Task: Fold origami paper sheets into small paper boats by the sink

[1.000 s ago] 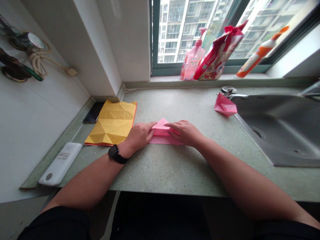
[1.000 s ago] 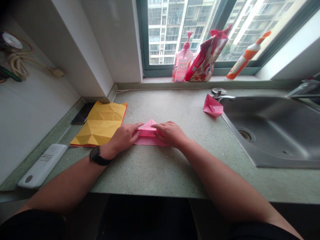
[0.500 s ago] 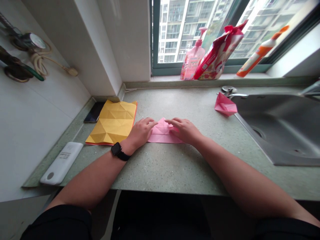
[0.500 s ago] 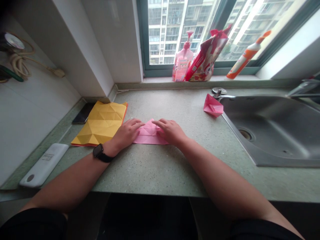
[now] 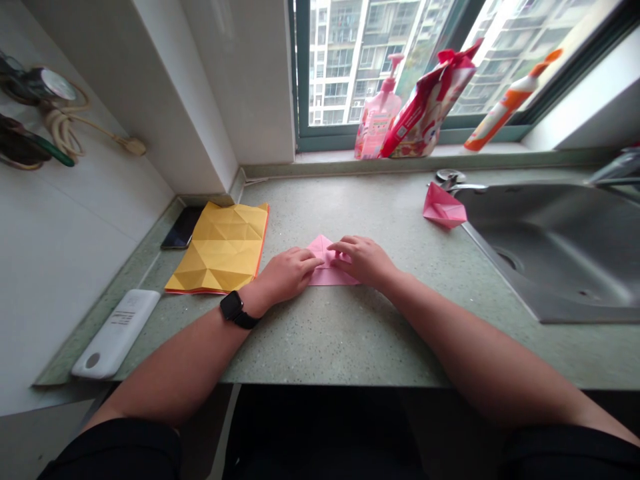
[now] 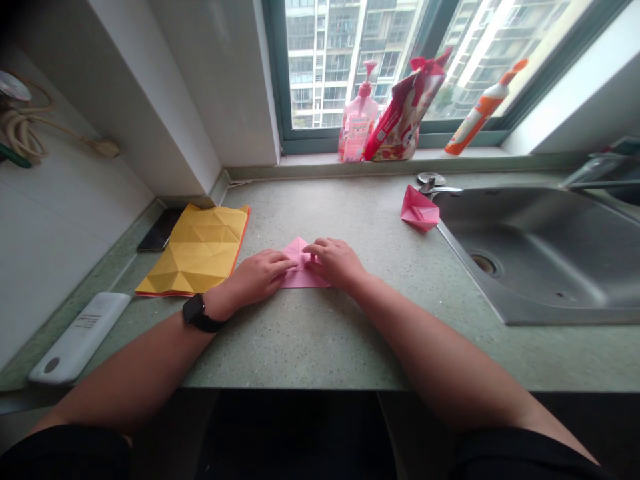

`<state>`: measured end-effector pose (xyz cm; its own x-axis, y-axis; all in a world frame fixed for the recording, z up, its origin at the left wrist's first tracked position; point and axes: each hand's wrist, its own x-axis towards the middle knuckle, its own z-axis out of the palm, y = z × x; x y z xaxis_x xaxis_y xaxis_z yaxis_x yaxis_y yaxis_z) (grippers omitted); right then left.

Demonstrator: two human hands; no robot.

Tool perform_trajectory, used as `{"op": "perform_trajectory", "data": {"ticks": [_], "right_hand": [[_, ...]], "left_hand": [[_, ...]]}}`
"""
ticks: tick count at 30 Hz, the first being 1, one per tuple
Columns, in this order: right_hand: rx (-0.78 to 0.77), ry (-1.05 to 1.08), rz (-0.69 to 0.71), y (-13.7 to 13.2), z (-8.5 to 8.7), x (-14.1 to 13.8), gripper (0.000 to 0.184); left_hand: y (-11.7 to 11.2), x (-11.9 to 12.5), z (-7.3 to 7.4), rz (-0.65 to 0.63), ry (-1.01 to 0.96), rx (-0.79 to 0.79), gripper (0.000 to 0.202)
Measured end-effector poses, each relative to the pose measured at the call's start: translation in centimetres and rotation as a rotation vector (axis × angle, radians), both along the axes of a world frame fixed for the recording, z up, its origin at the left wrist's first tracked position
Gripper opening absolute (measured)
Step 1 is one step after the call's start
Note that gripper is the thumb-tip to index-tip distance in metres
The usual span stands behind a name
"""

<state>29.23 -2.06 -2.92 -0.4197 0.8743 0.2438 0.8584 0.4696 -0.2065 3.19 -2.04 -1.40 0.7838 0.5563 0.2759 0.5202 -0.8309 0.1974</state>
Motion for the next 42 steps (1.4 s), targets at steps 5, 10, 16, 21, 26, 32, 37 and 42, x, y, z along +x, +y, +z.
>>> {"op": "perform_trajectory", "data": {"ticks": [5, 10, 16, 21, 26, 32, 37, 42], "right_hand": [[0.004, 0.016, -0.049, -0.1, -0.1, -0.3, 0.021], [-0.009, 0.039, -0.066, -0.2, -0.1, -0.5, 0.018], [-0.026, 0.024, -0.055, -0.1, -0.3, -0.3, 0.022], [-0.052, 0.006, -0.049, 0.0, -0.1, 1.1, 0.039], [-0.081, -0.006, -0.081, 0.3, -0.2, 3.0, 0.058], [-0.160, -0.046, -0.141, 1.0, -0.4, 5.8, 0.080], [-0.305, -0.084, -0.195, 1.6, 0.0, 8.0, 0.091], [-0.377, -0.101, -0.226, 2.0, 0.2, 9.4, 0.098]], "left_hand": [[-0.1, 0.0, 0.0, -0.016, 0.027, -0.004, 0.029], [-0.1, 0.0, -0.1, -0.017, 0.031, -0.014, 0.030], [-0.2, -0.1, -0.1, -0.017, 0.032, -0.033, 0.032], [-0.3, -0.2, 0.1, -0.022, 0.035, -0.064, 0.029], [-0.2, -0.3, 0.1, -0.036, 0.027, -0.077, 0.030], [-0.1, -0.4, 0.0, -0.049, 0.041, -0.082, 0.030], [-0.1, -0.5, 0.1, -0.067, 0.048, -0.089, 0.032], [-0.1, -0.4, 0.0, -0.074, 0.045, -0.087, 0.033]]}}
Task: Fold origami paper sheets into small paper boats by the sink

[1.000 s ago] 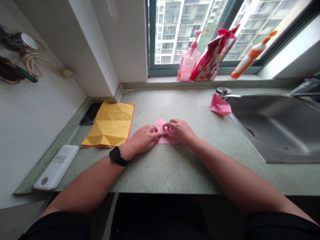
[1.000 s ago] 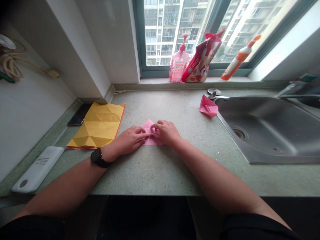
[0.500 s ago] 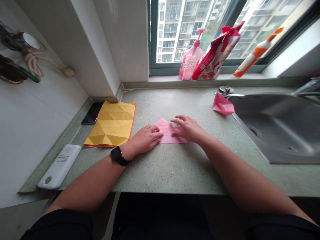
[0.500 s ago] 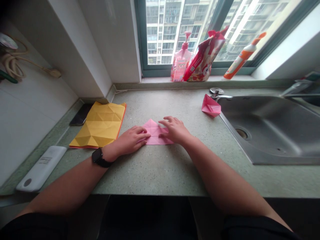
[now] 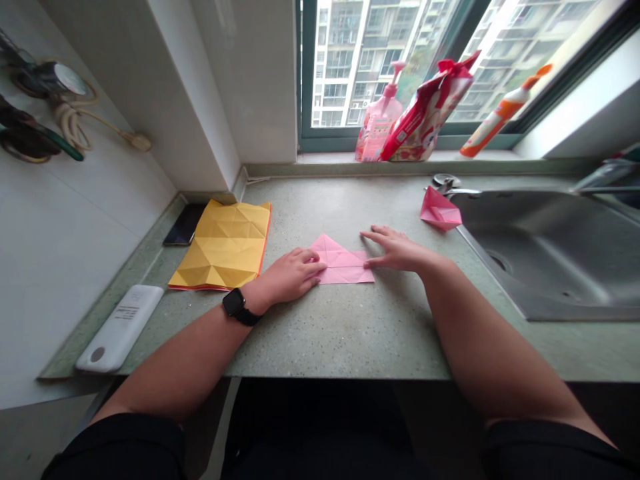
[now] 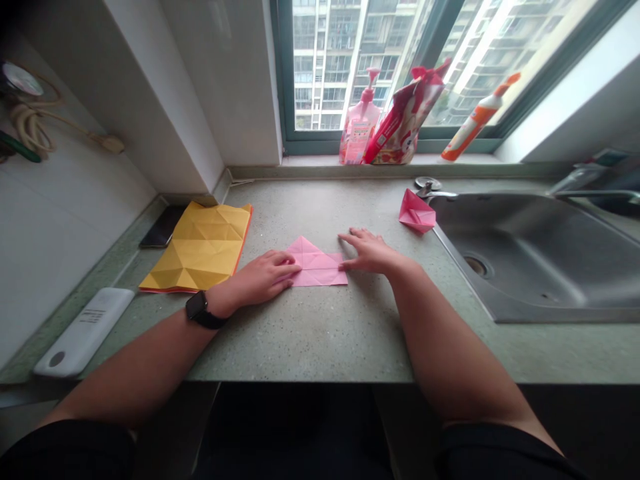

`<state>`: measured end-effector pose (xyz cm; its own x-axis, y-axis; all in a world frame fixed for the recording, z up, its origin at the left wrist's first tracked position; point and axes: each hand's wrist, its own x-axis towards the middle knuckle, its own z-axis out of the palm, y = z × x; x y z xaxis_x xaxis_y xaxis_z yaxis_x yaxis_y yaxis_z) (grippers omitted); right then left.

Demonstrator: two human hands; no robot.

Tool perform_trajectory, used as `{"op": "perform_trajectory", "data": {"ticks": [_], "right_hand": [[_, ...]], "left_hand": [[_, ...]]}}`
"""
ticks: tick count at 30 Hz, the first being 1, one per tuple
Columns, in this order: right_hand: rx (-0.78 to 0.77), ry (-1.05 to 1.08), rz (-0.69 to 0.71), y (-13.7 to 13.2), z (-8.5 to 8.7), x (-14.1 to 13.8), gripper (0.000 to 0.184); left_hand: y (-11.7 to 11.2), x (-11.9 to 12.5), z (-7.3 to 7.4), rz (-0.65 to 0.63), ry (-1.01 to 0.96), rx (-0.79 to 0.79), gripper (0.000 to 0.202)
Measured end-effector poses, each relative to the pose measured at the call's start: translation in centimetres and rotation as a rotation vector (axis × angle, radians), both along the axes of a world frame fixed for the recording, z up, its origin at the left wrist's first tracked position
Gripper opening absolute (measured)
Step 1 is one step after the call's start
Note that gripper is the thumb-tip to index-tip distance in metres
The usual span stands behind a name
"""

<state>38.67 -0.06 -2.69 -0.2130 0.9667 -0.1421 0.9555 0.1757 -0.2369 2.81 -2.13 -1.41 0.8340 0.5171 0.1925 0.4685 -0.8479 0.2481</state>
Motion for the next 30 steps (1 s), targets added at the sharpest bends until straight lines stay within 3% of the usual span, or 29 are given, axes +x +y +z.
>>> {"op": "perform_trajectory", "data": {"ticks": [3, 6, 10, 13, 19, 24, 30], "right_hand": [[0.010, 0.009, 0.001, 0.2, -0.1, 1.0, 0.100], [0.064, 0.097, 0.012, 0.3, 0.1, 1.6, 0.084], [0.354, 0.275, -0.063, 0.3, 1.1, -0.1, 0.041], [0.555, 0.344, -0.060, -0.5, 1.5, -3.1, 0.032], [0.396, 0.308, 0.309, -2.3, 0.5, -8.3, 0.026], [0.291, 0.240, 0.383, -2.3, 0.4, -9.1, 0.024], [0.286, 0.193, 0.402, -2.6, 0.6, -9.0, 0.025]], "left_hand": [[0.0, 0.0, 0.0, -0.004, 0.005, 0.003, 0.033], [0.0, -0.1, 0.1, -0.006, 0.013, -0.003, 0.034], [-0.2, -0.3, 0.3, -0.006, -0.008, -0.023, 0.038], [-0.2, -0.3, 0.2, -0.008, -0.018, -0.033, 0.038], [0.0, 0.0, -0.5, 0.010, -0.003, -0.013, 0.039], [0.1, 0.2, -0.6, 0.020, -0.009, -0.009, 0.042], [-0.1, 0.3, -0.1, 0.024, -0.008, -0.001, 0.037]]}}
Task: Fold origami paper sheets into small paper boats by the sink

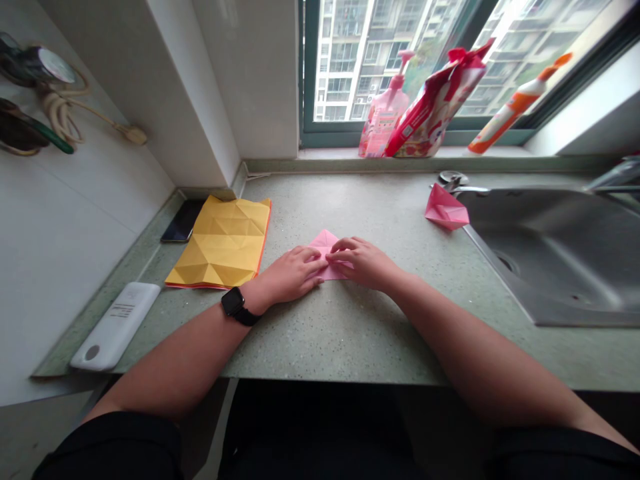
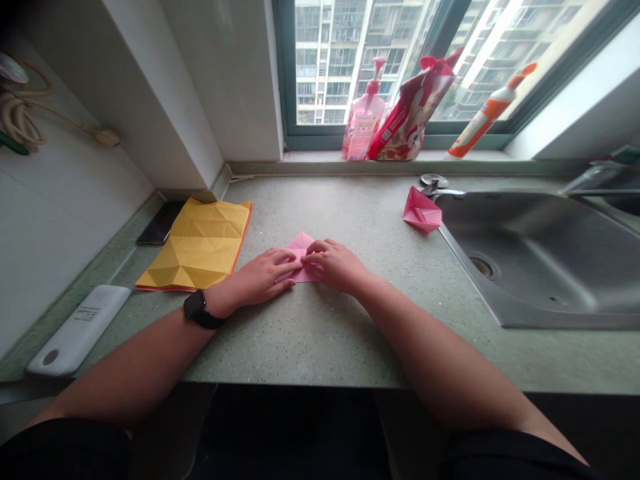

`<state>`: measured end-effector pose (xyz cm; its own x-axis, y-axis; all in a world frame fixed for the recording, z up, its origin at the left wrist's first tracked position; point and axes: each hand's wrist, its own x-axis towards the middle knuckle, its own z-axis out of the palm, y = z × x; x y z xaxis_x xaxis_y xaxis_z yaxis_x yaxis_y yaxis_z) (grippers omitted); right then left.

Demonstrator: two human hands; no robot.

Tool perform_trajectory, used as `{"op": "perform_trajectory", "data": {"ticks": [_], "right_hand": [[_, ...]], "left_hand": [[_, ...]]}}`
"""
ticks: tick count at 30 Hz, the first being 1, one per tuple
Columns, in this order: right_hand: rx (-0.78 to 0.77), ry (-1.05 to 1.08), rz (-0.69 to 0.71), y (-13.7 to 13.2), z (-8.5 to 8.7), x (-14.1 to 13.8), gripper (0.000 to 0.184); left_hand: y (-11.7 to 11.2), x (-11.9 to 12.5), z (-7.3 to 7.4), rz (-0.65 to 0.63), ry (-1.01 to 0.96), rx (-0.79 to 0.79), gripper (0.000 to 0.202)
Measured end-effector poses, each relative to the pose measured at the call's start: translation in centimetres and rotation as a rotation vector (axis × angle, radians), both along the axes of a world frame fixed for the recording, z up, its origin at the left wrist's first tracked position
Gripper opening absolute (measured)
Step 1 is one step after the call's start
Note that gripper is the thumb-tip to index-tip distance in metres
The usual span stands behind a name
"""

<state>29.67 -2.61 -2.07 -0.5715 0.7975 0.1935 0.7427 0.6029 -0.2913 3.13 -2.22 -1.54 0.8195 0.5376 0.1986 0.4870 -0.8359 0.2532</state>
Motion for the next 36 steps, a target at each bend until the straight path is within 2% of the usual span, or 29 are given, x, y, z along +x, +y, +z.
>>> {"op": "perform_trajectory", "data": {"ticks": [6, 13, 18, 26, 28, 31, 36], "right_hand": [[-0.003, 0.001, -0.003, 0.1, -0.1, 0.0, 0.027], [0.008, -0.003, 0.009, 0.0, -0.1, 0.2, 0.027], [-0.013, -0.010, 0.004, 0.0, 0.1, 0.1, 0.026], [-0.012, -0.004, 0.019, 0.1, -0.1, 0.3, 0.025], [-0.013, 0.007, 0.026, 0.1, -0.1, 0.4, 0.025], [-0.012, 0.021, 0.032, 0.0, -0.1, 0.4, 0.023], [0.008, 0.049, 0.032, 0.1, -0.2, 0.4, 0.020]], "left_hand": [[-0.1, -0.3, 0.5, 0.035, 0.004, 0.034, 0.030], [0.5, -1.9, 1.6, 0.124, 0.004, 0.052, 0.022], [1.0, -2.8, 2.3, 0.220, 0.041, 0.126, 0.028], [1.4, -3.6, 3.2, 0.306, 0.099, 0.119, 0.036], [1.4, -3.7, 3.2, 0.373, 0.088, 0.129, 0.032], [1.5, -3.6, 2.8, 0.464, 0.032, 0.099, 0.016], [1.4, -3.3, 1.8, 0.446, -0.058, -0.025, 0.021]]}}
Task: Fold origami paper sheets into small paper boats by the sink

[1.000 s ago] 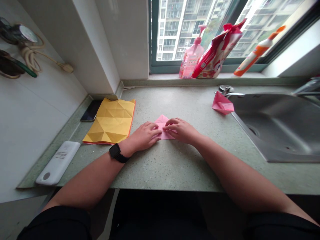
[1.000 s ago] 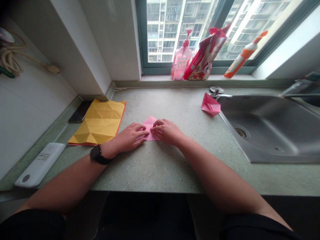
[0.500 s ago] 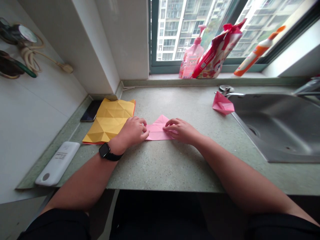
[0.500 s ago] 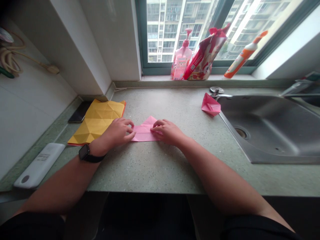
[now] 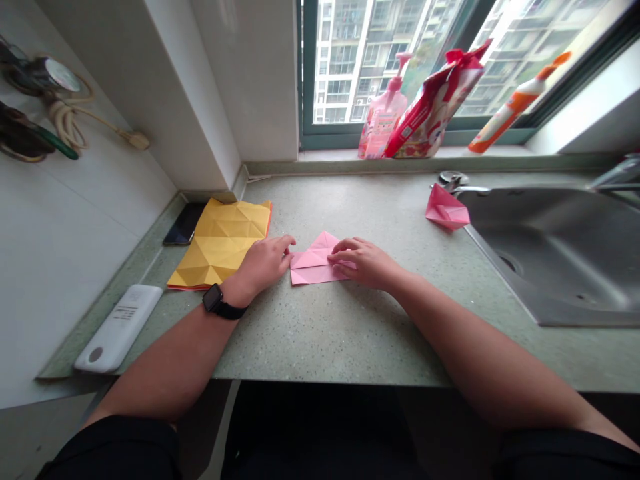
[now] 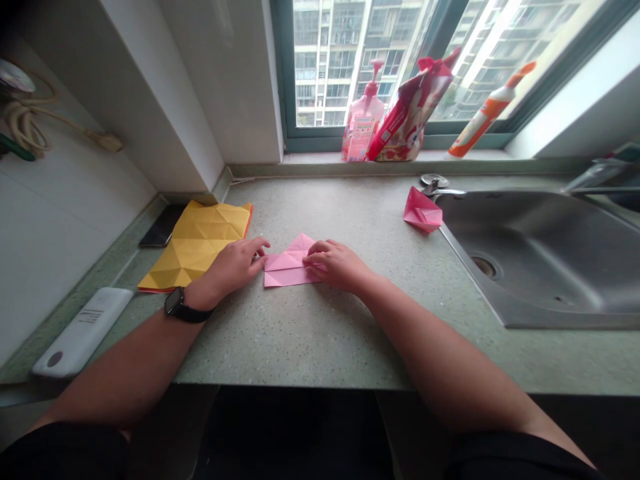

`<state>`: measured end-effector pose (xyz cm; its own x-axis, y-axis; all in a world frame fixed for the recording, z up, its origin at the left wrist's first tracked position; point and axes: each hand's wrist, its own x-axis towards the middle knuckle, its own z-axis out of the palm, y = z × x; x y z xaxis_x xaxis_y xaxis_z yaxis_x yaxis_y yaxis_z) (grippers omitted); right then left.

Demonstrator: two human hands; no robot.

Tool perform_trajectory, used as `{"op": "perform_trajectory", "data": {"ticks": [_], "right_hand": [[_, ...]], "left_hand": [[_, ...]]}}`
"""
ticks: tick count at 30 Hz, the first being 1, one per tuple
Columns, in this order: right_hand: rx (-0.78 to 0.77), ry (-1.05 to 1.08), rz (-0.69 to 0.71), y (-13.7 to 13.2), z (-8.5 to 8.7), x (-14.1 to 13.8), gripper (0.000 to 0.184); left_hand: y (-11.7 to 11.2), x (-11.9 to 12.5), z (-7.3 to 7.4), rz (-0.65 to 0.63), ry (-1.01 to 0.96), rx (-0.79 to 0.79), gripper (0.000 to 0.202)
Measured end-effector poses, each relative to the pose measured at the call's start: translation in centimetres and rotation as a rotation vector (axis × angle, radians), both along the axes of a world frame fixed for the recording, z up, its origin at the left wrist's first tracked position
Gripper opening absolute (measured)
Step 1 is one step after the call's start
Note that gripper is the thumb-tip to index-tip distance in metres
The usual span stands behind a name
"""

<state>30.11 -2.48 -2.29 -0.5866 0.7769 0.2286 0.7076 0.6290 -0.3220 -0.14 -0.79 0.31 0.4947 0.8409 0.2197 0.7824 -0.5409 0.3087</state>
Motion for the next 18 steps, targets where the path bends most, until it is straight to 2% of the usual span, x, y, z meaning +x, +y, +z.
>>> {"op": "perform_trajectory", "data": {"ticks": [4, 10, 16, 18], "right_hand": [[0.007, 0.017, -0.038, 0.19, -0.34, 0.24, 0.017], [-0.007, 0.020, -0.078, 0.41, -0.62, 0.55, 0.018], [-0.007, 0.034, -0.061, 0.24, -0.27, 0.56, 0.022], [0.009, 0.031, -0.051, 0.05, -0.17, 0.62, 0.032]], "left_hand": [[-0.17, 0.17, -0.14, -0.090, -0.068, -0.022, 0.025], [-0.06, 0.15, -0.09, -0.272, -0.044, 0.011, 0.024], [0.17, 0.22, -0.26, -0.321, -0.139, 0.074, 0.008], [0.23, 0.30, -0.24, -0.316, -0.204, 0.115, 0.007]]}}
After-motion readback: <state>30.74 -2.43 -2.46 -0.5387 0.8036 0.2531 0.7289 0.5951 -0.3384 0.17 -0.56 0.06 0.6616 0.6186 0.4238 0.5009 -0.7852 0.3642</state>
